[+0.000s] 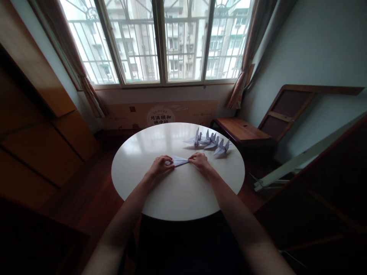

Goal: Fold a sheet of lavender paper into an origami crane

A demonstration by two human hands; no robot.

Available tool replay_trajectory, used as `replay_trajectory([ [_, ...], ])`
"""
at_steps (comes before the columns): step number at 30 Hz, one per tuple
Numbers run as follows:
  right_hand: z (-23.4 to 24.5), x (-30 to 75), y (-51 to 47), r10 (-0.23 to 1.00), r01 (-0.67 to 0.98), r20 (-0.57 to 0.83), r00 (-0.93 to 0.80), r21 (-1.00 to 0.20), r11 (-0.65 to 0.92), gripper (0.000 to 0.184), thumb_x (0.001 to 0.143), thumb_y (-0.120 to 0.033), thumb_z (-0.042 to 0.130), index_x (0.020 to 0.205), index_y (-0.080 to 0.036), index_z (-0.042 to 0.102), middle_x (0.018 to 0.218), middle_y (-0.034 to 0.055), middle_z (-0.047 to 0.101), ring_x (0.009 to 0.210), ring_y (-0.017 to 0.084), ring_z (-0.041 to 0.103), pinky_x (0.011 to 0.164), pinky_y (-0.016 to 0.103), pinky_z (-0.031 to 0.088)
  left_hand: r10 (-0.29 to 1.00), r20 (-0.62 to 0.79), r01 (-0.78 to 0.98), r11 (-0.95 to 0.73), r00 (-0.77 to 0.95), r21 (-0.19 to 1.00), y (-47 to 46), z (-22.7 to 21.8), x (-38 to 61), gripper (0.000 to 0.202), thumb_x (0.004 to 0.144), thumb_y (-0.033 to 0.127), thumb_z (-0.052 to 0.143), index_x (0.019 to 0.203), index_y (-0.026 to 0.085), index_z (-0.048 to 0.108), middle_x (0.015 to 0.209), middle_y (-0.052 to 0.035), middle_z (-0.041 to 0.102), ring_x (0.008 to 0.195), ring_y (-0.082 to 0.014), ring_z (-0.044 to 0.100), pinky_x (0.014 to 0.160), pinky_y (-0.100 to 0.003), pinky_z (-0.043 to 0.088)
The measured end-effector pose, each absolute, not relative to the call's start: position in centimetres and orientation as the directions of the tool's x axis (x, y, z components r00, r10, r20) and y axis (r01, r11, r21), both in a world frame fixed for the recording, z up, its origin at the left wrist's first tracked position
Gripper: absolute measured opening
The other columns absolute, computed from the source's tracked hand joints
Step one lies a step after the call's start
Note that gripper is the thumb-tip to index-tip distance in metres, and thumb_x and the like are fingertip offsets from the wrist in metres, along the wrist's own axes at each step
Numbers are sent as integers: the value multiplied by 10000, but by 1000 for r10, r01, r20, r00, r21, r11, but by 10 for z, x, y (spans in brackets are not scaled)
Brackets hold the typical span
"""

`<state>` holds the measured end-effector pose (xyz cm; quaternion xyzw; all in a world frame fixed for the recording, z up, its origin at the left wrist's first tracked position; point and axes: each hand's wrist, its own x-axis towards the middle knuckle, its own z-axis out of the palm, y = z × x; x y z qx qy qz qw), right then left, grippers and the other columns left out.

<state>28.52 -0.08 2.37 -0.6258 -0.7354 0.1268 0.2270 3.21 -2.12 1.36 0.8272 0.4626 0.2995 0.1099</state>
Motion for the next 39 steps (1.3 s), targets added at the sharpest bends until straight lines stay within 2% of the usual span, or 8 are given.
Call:
replay_trajectory([
  [5,22,283,-1,978,851,178,-112,-491,187,218,771,-374,649,929,-274,761,965,36,701,956,232,603,804,321,438,840,382,681,-539,386,496,-18,11,30,280,748,466,701,896,233,745,1042,-51,711,954,-213,666,890,-309,499],
  [10,22,282,-2,962,802,194,-190,-534,266,240,777,-323,651,996,-277,738,946,14,708,904,196,618,807,303,444,841,386,663,-537,379,521,-19,11,31,289,743,466,705,895,223,745,1032,-58,712,930,-212,670,880,-308,505],
  [18,22,280,-1,960,817,154,-235,-504,281,195,798,-288,629,937,-262,762,999,28,689,860,171,636,792,274,448,843,381,673,-534,379,512,-19,11,32,266,743,446,710,883,223,748,1016,-52,717,930,-211,670,876,-298,499],
  [24,19,280,0,955,810,184,-234,-506,296,179,783,-316,661,922,-270,764,961,37,682,882,195,625,801,305,443,831,384,699,-549,402,459,-21,14,31,456,688,466,757,1079,237,707,1131,-62,679,982,-236,651,873,-315,501],
  [28,14,279,3,926,764,235,-295,-524,376,292,729,-387,732,995,-268,747,995,51,669,923,222,617,833,339,451,814,395,680,-576,425,454,-19,12,31,368,767,441,696,1062,223,717,1133,-72,680,990,-228,649,895,-322,497],
  [30,9,278,6,909,723,264,-321,-552,416,330,705,-353,757,1023,-266,739,1007,52,658,904,212,625,836,335,462,806,414,666,-587,423,461,-17,9,31,330,823,434,635,1047,208,723,1092,-80,695,961,-220,657,887,-323,501],
  [33,0,277,11,888,660,307,-342,-594,459,260,727,-256,728,986,-269,750,972,43,652,830,177,639,811,309,486,795,433,651,-600,424,465,-15,7,31,310,855,423,594,1017,197,730,1052,-86,705,934,-214,661,885,-332,501],
  [39,-8,277,14,841,576,432,-326,-615,539,149,781,-236,680,902,-246,766,902,52,654,769,166,640,759,299,501,796,402,650,-602,451,463,-17,9,31,459,683,389,772,1109,239,691,1103,-70,685,1000,-242,635,904,-345,485],
])
